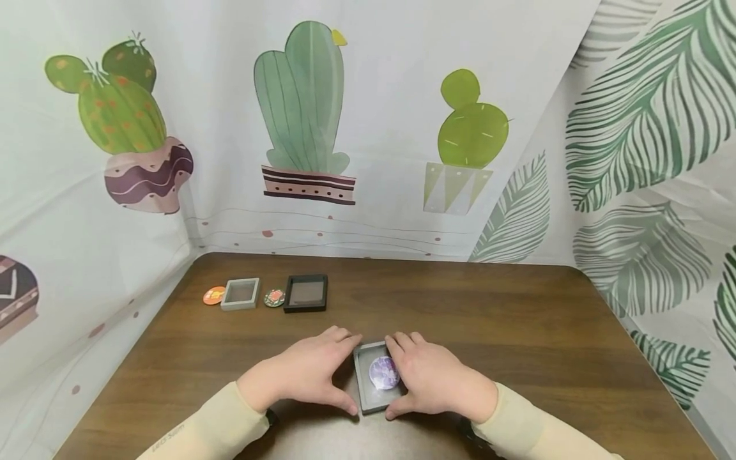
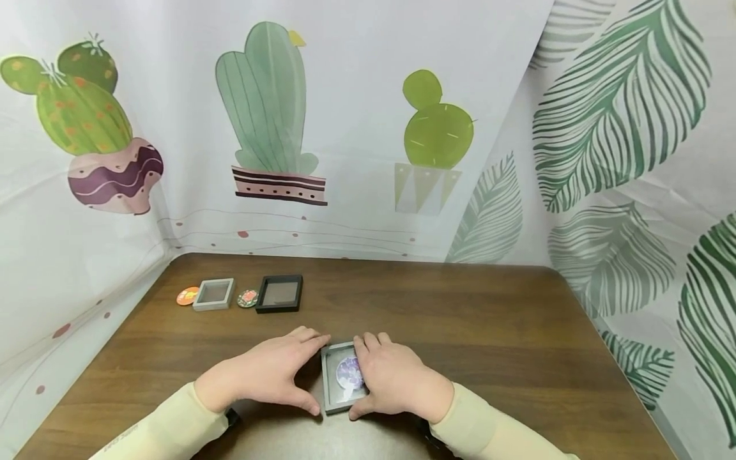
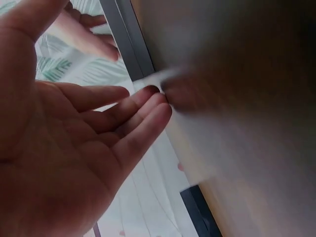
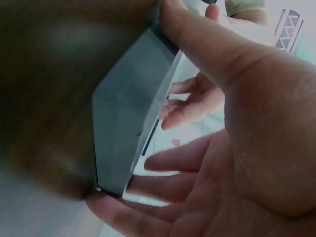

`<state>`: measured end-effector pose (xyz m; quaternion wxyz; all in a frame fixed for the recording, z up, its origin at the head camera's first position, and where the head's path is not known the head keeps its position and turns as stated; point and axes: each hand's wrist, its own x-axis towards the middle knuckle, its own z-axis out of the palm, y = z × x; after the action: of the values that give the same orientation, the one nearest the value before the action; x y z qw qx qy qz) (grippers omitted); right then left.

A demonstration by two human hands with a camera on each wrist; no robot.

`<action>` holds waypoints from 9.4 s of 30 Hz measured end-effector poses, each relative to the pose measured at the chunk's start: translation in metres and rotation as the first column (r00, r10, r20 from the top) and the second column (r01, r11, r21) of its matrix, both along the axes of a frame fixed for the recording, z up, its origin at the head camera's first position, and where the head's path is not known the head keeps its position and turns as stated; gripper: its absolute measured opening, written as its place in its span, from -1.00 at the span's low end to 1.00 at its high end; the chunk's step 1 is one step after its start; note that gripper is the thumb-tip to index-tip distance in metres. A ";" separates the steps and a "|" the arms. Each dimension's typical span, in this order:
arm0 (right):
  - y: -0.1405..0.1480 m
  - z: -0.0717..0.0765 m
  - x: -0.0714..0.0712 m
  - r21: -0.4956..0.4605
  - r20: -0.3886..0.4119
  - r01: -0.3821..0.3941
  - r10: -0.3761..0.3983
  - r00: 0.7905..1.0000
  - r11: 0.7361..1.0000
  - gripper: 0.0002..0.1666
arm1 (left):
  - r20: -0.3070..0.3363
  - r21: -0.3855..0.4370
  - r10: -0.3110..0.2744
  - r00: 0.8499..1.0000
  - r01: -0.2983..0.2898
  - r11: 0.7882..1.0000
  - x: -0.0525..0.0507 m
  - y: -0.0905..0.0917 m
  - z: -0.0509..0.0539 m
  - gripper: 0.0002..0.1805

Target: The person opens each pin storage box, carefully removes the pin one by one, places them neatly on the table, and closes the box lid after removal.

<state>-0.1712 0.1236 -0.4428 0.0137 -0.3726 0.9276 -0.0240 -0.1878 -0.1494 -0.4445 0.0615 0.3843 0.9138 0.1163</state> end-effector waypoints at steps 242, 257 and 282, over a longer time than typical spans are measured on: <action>0.033 -0.009 -0.067 -0.640 0.615 0.389 0.139 0.776 0.662 -0.40 | -0.348 -0.030 0.236 0.907 -0.263 0.964 0.053 0.029 0.001 0.92; 0.030 -0.010 -0.067 -0.621 0.695 0.490 0.142 0.705 0.612 -0.29 | -0.425 -0.127 0.119 0.897 -0.189 0.974 0.055 0.031 0.004 0.42; 0.028 -0.010 -0.067 -0.607 0.702 0.504 0.117 0.702 0.615 -0.29 | -0.262 -0.120 0.011 0.965 -0.044 0.992 0.050 0.030 0.002 -0.15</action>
<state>-0.2378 0.1514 -0.4528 0.1918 -0.1933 0.7895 -0.5501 -0.1379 -0.1196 -0.4420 -0.0367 0.3789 0.9247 0.0081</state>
